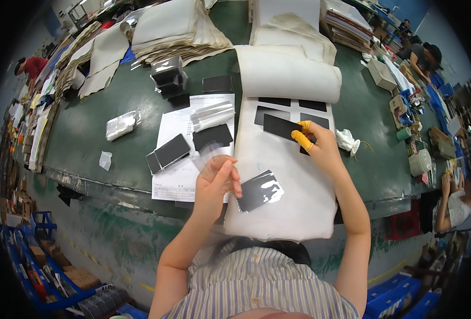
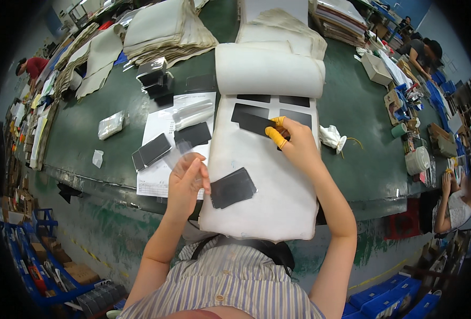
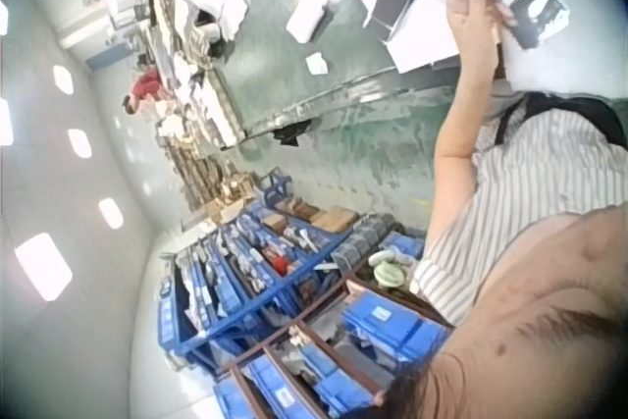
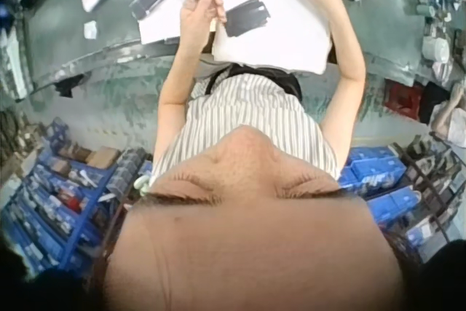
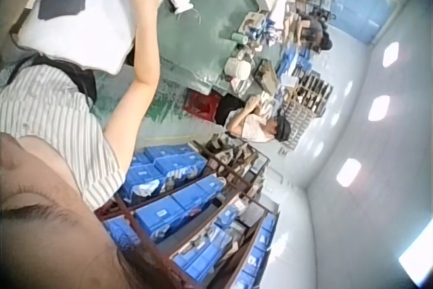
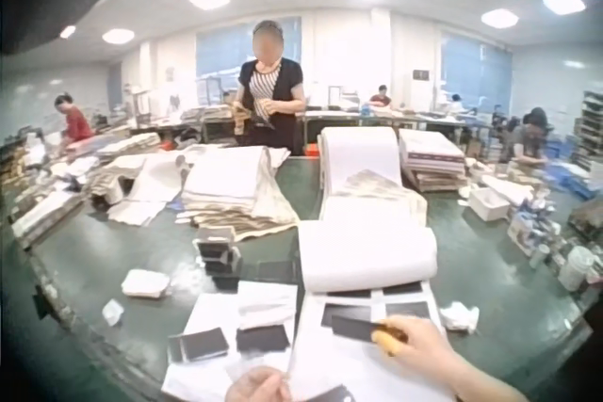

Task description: The person assembles small electronic components by peeling protective films from black rectangular pads and placing them into clear plastic sleeves. They work at a table in a factory setting, handling the components one at a time and stacking the finished units.

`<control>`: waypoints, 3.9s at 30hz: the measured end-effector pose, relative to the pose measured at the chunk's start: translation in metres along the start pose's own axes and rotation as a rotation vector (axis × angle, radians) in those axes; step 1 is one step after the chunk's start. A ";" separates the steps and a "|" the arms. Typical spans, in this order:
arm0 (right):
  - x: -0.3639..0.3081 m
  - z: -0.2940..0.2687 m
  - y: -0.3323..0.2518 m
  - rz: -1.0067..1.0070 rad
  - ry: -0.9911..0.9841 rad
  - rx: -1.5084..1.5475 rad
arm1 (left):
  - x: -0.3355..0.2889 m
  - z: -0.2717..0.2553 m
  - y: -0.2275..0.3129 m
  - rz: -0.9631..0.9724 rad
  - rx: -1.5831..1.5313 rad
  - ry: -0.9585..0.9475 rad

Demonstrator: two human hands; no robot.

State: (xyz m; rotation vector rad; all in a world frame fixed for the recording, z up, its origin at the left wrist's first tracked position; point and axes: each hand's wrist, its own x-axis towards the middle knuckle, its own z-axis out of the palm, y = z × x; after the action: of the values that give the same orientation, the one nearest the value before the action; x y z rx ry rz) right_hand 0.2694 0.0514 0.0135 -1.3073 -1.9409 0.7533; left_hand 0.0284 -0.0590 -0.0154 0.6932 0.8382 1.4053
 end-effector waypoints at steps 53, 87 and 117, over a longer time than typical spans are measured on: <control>-0.050 0.021 -0.062 -0.399 -0.110 -0.117 | -0.009 0.016 0.003 0.111 0.326 0.005; 0.041 0.023 0.007 -0.597 0.401 -0.612 | -0.018 0.014 0.014 -0.134 -0.331 0.094; -0.057 0.015 -0.066 -0.154 -0.005 0.498 | -0.020 0.011 0.003 -0.132 0.098 -0.037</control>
State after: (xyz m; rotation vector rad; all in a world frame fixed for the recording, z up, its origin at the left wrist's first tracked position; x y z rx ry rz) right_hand 0.2363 -0.0258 0.0430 -0.8448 -1.6847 1.0744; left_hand 0.0359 -0.0783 -0.0051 0.7238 0.9119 1.2359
